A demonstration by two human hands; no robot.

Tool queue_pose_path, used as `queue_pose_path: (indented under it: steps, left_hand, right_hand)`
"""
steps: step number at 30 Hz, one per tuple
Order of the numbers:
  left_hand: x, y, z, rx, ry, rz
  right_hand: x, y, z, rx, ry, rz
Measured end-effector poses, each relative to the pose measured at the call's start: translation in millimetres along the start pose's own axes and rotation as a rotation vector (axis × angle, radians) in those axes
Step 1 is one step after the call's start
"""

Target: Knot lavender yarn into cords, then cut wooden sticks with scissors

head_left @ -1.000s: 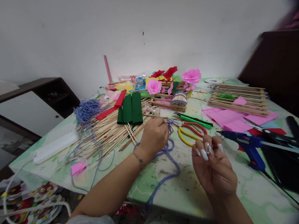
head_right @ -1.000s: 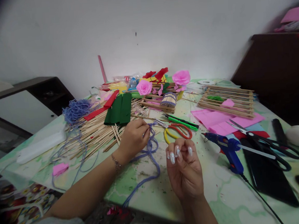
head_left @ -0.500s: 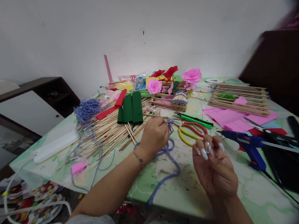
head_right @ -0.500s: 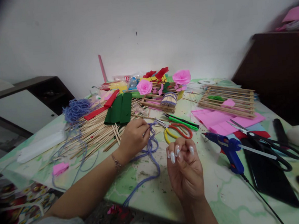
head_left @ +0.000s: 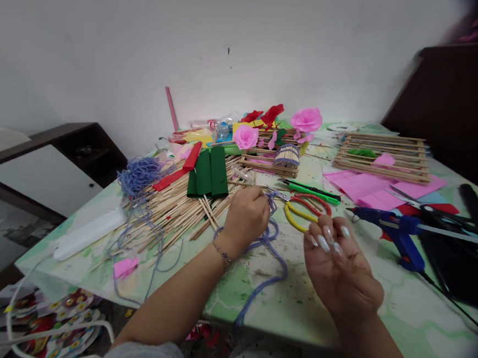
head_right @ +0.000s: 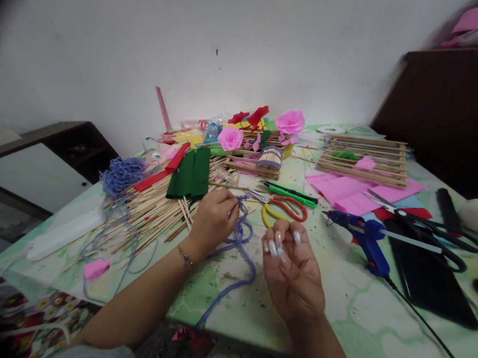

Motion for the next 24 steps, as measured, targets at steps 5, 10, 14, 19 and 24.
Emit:
queue_pose_path:
  steps: [5,10,14,19,24]
  left_hand:
    - [-0.2,-0.7,-0.2,0.0,-0.004,0.001]
    - [0.2,-2.3,-0.6,0.002,-0.006,-0.005]
    - [-0.3,-3.5,-0.9,0.007,-0.014,-0.007]
    - [-0.9,-5.1,-1.0,0.022,-0.011,-0.007]
    - [-0.7,-5.8,-0.5,0.033,-0.005,-0.004]
  right_hand:
    - [-0.1,0.8,0.5,-0.015,-0.012,0.035]
    - [-0.2,3.6,1.1,-0.032,-0.042,0.069]
    - [-1.1,5.3,0.2,-0.041,-0.064,0.089]
    - [-2.7,7.0,0.8,-0.061,-0.067,0.076]
    - [-5.3,6.3,1.6,-0.071,-0.079,0.064]
Point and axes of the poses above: each hand's wrist, its own z-axis towards the middle knuckle, its own y-axis out of the back of the hand, x = y × z, the point moved 10 cm from there along z, towards the middle knuckle, and after that the axes turned 2 degrees about z, right-handed, at the moved point
